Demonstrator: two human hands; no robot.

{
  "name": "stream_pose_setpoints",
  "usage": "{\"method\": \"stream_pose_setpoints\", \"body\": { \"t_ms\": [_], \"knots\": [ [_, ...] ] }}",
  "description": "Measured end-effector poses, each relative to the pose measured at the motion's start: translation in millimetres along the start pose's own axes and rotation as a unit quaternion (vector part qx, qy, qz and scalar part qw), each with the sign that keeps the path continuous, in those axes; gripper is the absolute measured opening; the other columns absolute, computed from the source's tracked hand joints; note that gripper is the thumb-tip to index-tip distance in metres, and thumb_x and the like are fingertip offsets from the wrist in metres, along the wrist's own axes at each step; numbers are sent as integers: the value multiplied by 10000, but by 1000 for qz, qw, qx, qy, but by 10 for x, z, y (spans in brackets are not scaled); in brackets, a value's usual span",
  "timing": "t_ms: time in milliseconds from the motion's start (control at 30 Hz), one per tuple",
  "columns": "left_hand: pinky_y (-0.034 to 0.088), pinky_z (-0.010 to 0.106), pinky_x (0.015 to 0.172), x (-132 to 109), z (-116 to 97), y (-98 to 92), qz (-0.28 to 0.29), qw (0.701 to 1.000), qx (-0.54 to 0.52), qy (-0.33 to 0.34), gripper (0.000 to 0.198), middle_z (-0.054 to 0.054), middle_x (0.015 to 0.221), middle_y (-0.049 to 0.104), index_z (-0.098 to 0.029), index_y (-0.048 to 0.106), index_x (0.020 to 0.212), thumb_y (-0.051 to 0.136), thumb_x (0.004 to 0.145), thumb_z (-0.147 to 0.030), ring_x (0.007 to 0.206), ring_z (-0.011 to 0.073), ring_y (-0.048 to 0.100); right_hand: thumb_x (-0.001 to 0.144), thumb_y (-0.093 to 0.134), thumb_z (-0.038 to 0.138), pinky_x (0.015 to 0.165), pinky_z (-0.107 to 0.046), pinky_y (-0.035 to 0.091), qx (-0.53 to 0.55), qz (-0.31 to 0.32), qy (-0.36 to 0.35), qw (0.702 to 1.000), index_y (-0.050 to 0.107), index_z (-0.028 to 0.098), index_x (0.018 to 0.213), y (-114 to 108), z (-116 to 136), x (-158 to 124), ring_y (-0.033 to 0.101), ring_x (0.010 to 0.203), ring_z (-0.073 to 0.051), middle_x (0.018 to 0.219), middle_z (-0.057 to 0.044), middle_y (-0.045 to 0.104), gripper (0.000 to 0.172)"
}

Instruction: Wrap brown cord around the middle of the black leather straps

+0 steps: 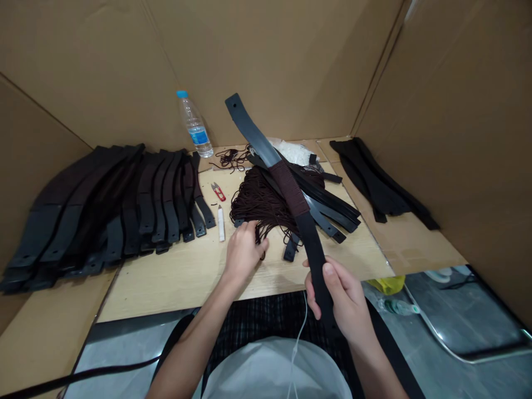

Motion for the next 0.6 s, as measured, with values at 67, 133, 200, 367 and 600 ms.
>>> {"method": "stream_pose_setpoints", "body": {
  "t_ms": [67, 133, 200, 367, 600],
  "knots": [
    [477, 359, 788, 28, 103, -14, 3, 998, -49, -30, 395, 94, 926, 680, -154, 625, 1148, 606, 754, -133, 872, 255, 635, 952, 443, 559, 360, -198, 334, 4, 4, 4, 1000, 584, 156, 960, 4, -9, -1, 456, 354, -75, 561, 26, 553, 427],
    [473, 333, 734, 58, 212, -44, 6, 991, -121, -56, 397, 55, 816, 671, -150, 646, 1098, 583, 710, -99, 765, 221, 626, 952, 449, 554, 362, -195, 334, 7, 6, 7, 1000, 588, 156, 956, 9, -16, 2, 459, 356, -71, 566, 25, 556, 421],
    [472, 304, 702, 90, 325, -94, -1, 973, -218, -77, 381, 19, 747, 653, -152, 663, 1025, 587, 657, -90, 694, 185, 612, 949, 451, 560, 359, -194, 328, 7, 8, 8, 1000, 591, 157, 948, 19, -21, 7, 460, 357, -72, 563, 21, 559, 427],
    [487, 269, 672, 137, 582, -243, -34, 924, -366, -109, 380, 34, 774, 690, -134, 666, 988, 634, 610, -159, 673, 155, 631, 927, 454, 600, 347, -201, 329, -5, 10, 24, 1000, 597, 160, 942, 26, -61, 23, 459, 361, -84, 558, 15, 559, 463],
    [486, 314, 695, 67, 506, -362, -21, 976, -200, -84, 308, 89, 875, 726, -139, 701, 985, 576, 745, -288, 716, 202, 640, 922, 472, 595, 343, -206, 342, -8, 9, 29, 1000, 597, 162, 952, 12, -105, 33, 460, 350, -84, 559, 33, 532, 452]
  ]
}}
Point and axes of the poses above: each hand's wrist, its own x-axis towards the middle knuckle, its own y-axis out of the palm, z = x × y, the point moved 9 cm from there along x, towards the middle knuckle
